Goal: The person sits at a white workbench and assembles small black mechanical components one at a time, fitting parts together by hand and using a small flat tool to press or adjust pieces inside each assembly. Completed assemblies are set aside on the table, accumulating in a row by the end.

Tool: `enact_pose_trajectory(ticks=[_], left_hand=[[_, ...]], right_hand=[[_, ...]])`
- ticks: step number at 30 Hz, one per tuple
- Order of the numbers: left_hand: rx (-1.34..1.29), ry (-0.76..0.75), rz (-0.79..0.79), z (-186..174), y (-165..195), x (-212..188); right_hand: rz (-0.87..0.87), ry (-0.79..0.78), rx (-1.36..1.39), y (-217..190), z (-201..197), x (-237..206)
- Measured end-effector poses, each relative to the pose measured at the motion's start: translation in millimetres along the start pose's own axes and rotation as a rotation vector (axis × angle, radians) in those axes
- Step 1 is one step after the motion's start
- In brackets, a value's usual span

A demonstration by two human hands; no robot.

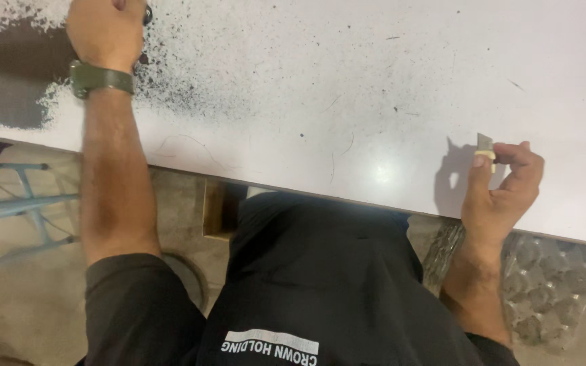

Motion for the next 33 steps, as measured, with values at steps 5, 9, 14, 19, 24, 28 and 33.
enact_pose_trajectory(ticks=[5, 9, 14, 19, 24, 28, 33], left_hand=[[0.254, -0.088, 0.475, 27.4, 100.4, -47.6], [-0.017, -0.296, 0.776, 45.0, 186.4, -114.3], [-0.439, -0.119, 0.996, 22.4, 256.5, -173.5], [-0.507, -0.207, 1.084, 30.1, 284.4, -186.4], [-0.346, -0.137, 1.163, 31.9, 284.2, -194.2], [-0.306, -0.022, 1.073, 30.4, 278.3, -206.9], [-0.296, 0.014, 0.881, 36.6, 268.6, -217.9]], right_hand=[[-0.051, -0.026, -0.043, -19.1, 5.5, 1.2], [-0.105, -0.171, -0.059, -40.4, 19.0, -0.8], [-0.2, -0.339, -0.164, -71.6, 47.5, -10.5], [-0.216, -0.45, -0.271, -82.8, 55.9, -11.3], [-0.223, -0.344, -0.349, -83.2, 60.7, -9.8], [-0.204, -0.257, -0.342, -83.4, 63.7, -16.4], [-0.184, -0.263, -0.359, -83.0, 64.7, -19.6]])
Point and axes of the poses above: each hand's wrist, its own x-axis towards the middle knuckle, its own z-axis out of the palm, y = z × x, the point moved 5 cm from there along x, towards the middle knuckle, and after that the axes turned 12 degrees about z, right-handed, at the moved point
